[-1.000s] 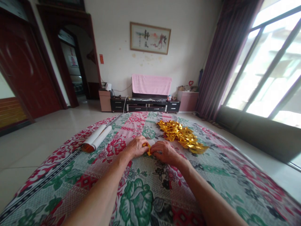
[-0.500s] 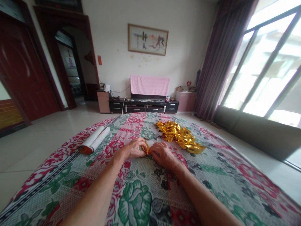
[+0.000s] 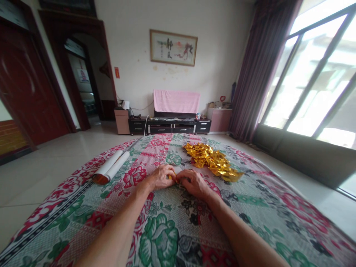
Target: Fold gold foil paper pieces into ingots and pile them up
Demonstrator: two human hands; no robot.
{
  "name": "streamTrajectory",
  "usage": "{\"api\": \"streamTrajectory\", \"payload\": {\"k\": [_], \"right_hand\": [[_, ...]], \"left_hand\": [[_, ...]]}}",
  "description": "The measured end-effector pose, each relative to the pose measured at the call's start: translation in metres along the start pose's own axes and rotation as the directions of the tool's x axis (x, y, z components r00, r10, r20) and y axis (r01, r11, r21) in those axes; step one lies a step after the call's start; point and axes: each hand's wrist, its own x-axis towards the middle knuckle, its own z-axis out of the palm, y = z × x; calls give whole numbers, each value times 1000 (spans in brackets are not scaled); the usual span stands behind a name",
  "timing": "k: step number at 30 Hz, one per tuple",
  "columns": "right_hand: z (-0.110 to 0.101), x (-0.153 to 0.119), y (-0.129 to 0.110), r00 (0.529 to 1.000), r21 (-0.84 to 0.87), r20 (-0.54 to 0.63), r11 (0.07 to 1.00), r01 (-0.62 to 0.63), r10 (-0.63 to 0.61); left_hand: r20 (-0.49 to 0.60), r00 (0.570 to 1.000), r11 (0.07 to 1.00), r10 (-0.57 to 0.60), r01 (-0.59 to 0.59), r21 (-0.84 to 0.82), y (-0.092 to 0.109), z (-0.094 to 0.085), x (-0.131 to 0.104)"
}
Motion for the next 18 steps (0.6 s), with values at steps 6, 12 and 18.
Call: {"api": "streamTrajectory", "payload": {"k": [6,12,18], "right_hand": [[-4,-2,4,998,-31,-65,999,12,-14],[-4,-5,6,999,-102,-4,994,36,-36],[-1,-5,10,1000,-100,-1,995,22,-22]], "left_hand": [[62,998,999,-22,24,-25,2,-4,0],[41,998,998,-50,51,-34,1,-2,0],[-17,999,999,-38,38,6,1,4,0]]}}
